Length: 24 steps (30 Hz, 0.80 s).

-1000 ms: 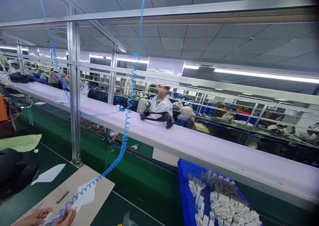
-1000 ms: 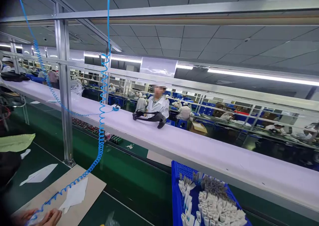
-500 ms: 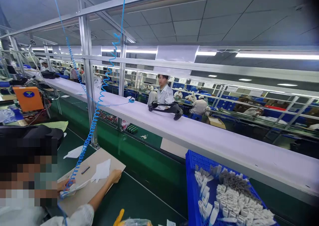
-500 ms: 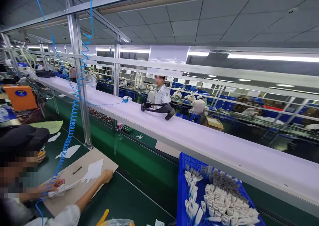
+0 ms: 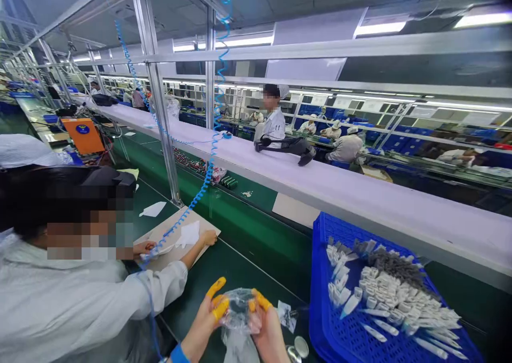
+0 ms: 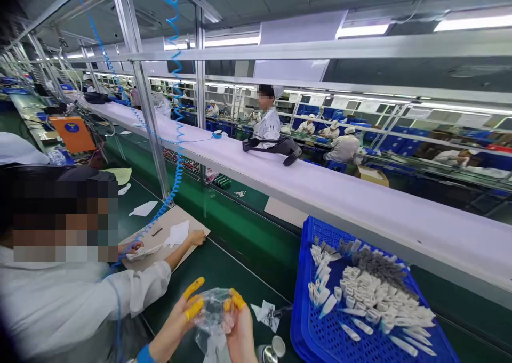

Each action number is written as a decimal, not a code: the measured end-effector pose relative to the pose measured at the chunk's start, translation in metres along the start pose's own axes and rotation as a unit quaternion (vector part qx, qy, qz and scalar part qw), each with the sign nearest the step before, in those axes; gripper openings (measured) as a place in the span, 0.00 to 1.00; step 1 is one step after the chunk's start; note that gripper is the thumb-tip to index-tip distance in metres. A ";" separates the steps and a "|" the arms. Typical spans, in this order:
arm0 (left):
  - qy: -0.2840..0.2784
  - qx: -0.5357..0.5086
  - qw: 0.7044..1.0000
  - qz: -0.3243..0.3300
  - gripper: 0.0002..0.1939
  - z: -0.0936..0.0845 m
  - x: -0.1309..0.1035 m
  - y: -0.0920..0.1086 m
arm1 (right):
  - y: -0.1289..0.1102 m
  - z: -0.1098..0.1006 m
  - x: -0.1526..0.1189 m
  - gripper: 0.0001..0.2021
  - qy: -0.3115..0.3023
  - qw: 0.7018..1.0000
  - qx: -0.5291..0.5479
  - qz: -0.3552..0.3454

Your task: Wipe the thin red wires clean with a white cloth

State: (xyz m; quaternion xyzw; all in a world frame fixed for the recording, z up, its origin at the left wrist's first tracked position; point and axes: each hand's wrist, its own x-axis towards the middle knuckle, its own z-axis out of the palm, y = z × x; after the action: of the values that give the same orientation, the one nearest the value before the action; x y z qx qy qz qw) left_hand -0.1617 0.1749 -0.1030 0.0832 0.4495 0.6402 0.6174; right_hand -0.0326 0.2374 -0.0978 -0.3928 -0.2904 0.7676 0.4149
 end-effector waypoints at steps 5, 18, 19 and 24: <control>-0.014 -0.098 0.995 -0.025 0.16 0.009 0.004 0.017 | -0.010 -0.005 0.005 0.22 0.043 0.998 -0.026 0.025; 0.012 -0.099 0.995 0.007 0.27 0.011 0.010 0.012 | -0.004 -0.004 -0.014 0.20 0.081 0.939 -0.314 -0.118; 0.011 -0.095 0.995 0.006 0.27 0.010 0.010 0.013 | -0.004 -0.004 -0.014 0.19 0.073 0.940 -0.314 -0.114; -0.006 -0.055 0.998 -0.039 0.34 0.004 0.003 0.021 | -0.004 -0.003 0.001 0.14 0.095 0.977 -0.179 -0.066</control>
State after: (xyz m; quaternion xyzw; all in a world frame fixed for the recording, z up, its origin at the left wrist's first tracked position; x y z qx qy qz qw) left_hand -0.1749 0.1826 -0.0875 0.0356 0.4131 0.6390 0.6479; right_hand -0.0290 0.2409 -0.0970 -0.5115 -0.4081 0.6332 0.4133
